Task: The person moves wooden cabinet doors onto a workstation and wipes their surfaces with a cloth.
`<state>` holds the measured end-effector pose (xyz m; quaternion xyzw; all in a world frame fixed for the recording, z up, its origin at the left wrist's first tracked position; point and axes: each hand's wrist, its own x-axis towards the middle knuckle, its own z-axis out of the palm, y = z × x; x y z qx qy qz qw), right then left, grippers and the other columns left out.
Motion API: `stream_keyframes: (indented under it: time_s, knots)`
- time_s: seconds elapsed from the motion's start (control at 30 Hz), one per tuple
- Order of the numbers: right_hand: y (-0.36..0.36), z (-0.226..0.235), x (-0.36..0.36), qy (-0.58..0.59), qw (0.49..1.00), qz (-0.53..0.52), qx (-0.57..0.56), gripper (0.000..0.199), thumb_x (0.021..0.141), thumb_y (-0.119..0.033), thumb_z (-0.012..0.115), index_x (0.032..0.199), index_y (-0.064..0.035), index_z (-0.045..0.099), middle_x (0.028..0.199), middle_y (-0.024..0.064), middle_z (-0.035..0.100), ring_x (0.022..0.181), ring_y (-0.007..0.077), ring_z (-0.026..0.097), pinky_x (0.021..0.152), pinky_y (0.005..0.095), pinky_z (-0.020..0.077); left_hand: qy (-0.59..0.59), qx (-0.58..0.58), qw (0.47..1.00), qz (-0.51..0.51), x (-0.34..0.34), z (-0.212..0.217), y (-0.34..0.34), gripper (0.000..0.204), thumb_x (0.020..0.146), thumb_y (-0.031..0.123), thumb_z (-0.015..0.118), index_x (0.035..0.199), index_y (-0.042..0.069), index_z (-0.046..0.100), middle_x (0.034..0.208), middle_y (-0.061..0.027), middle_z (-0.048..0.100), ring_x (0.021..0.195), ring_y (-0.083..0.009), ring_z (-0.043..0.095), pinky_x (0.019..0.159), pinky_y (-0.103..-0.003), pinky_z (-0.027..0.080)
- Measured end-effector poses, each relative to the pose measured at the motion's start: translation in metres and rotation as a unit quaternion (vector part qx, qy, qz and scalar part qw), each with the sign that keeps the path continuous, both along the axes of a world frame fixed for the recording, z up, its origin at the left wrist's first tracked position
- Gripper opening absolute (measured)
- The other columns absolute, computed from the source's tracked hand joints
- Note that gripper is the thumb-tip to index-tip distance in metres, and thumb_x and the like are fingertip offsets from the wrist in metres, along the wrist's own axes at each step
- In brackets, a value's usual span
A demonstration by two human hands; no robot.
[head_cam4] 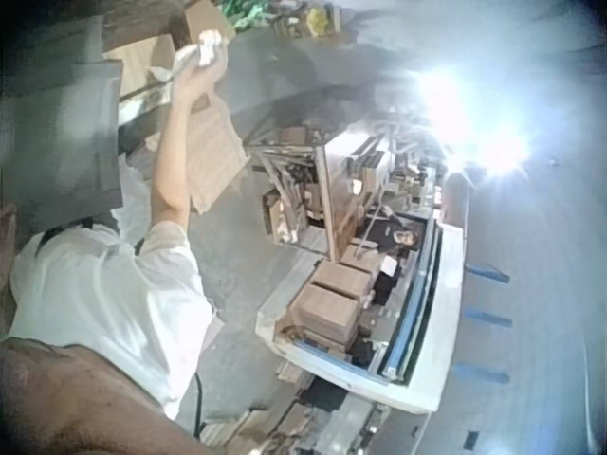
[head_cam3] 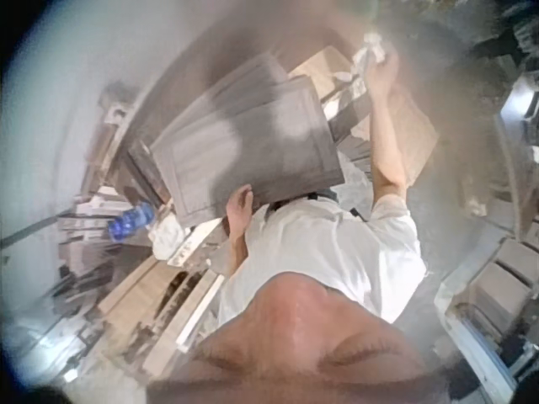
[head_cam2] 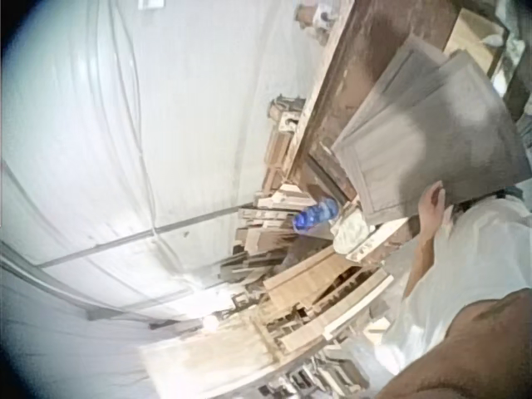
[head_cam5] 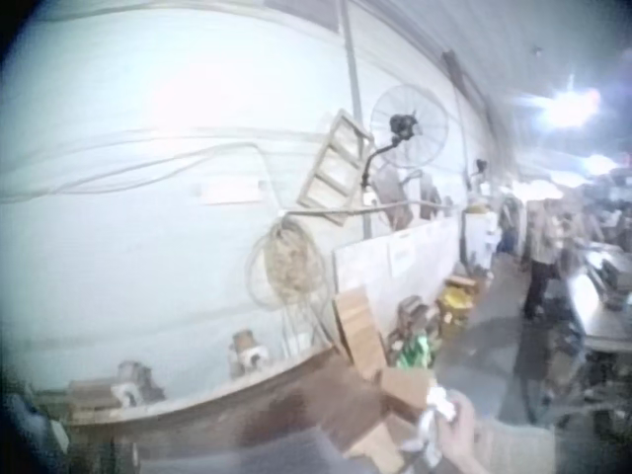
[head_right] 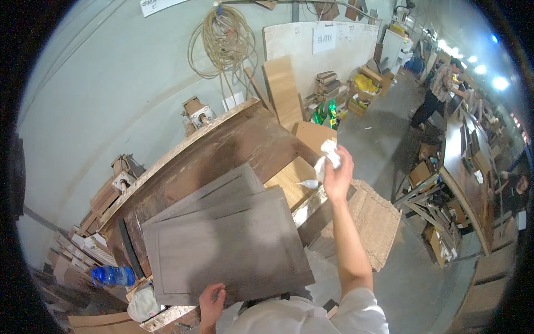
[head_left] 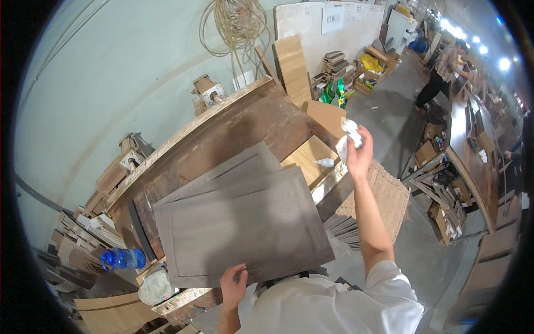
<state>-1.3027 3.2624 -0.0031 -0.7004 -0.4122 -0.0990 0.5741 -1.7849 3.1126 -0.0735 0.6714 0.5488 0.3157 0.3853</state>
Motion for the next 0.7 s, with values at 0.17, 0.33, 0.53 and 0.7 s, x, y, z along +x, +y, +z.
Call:
stream_keyframes:
  time_s: [0.17, 0.33, 0.53, 0.7]
  knots:
    - [0.079, -0.054, 0.049, -0.093, 0.986, 0.069, -0.121, 0.045, 0.085, -0.017, 0.066, 0.129, -0.0132, 0.059, 0.142, 0.0167, 0.047, 0.130, 0.0359, 0.044, 0.109, 0.0454, 0.0352, 0.025, -0.013, 0.999, 0.033, 0.021, -0.006, 0.009, 0.017, 0.086, 0.008, 0.068, 0.102, 0.003, 0.068, 0.094, -0.0138, 0.070, 0.089, -0.0294, 0.067, 0.081, -0.037, 0.052]
    - [0.078, -0.108, 0.038, -0.086, 0.950, 0.156, -0.257, 0.053, 0.084, -0.033, 0.067, 0.130, -0.0099, 0.058, 0.135, 0.0189, 0.055, 0.129, 0.0390, 0.047, 0.108, 0.0438, 0.0377, 0.071, -0.033, 0.996, 0.049, 0.017, -0.006, -0.001, 0.015, 0.087, 0.011, 0.067, 0.100, 0.004, 0.068, 0.095, -0.0145, 0.070, 0.090, -0.0315, 0.066, 0.084, -0.039, 0.051]
    - [0.021, -0.158, -0.037, 0.114, 0.908, 0.245, -0.319, 0.049, 0.090, -0.039, 0.065, 0.123, -0.0028, 0.062, 0.105, 0.0184, 0.070, 0.100, 0.0339, 0.067, 0.091, 0.0387, 0.0502, 0.085, 0.037, 0.992, 0.081, -0.013, -0.025, -0.015, 0.016, 0.084, 0.010, 0.067, 0.100, 0.007, 0.069, 0.094, -0.0130, 0.067, 0.089, -0.0339, 0.062, 0.080, -0.042, 0.048]
    - [0.023, -0.153, -0.086, 0.058, 0.882, 0.098, -0.457, 0.063, 0.091, -0.057, 0.054, 0.112, 0.0003, 0.067, 0.100, 0.0274, 0.069, 0.101, 0.0422, 0.065, 0.087, 0.0446, 0.0502, 0.129, 0.068, 0.987, 0.065, -0.020, -0.030, -0.019, 0.018, 0.084, 0.013, 0.068, 0.101, 0.008, 0.069, 0.096, -0.0128, 0.067, 0.092, -0.0339, 0.061, 0.082, -0.044, 0.047]
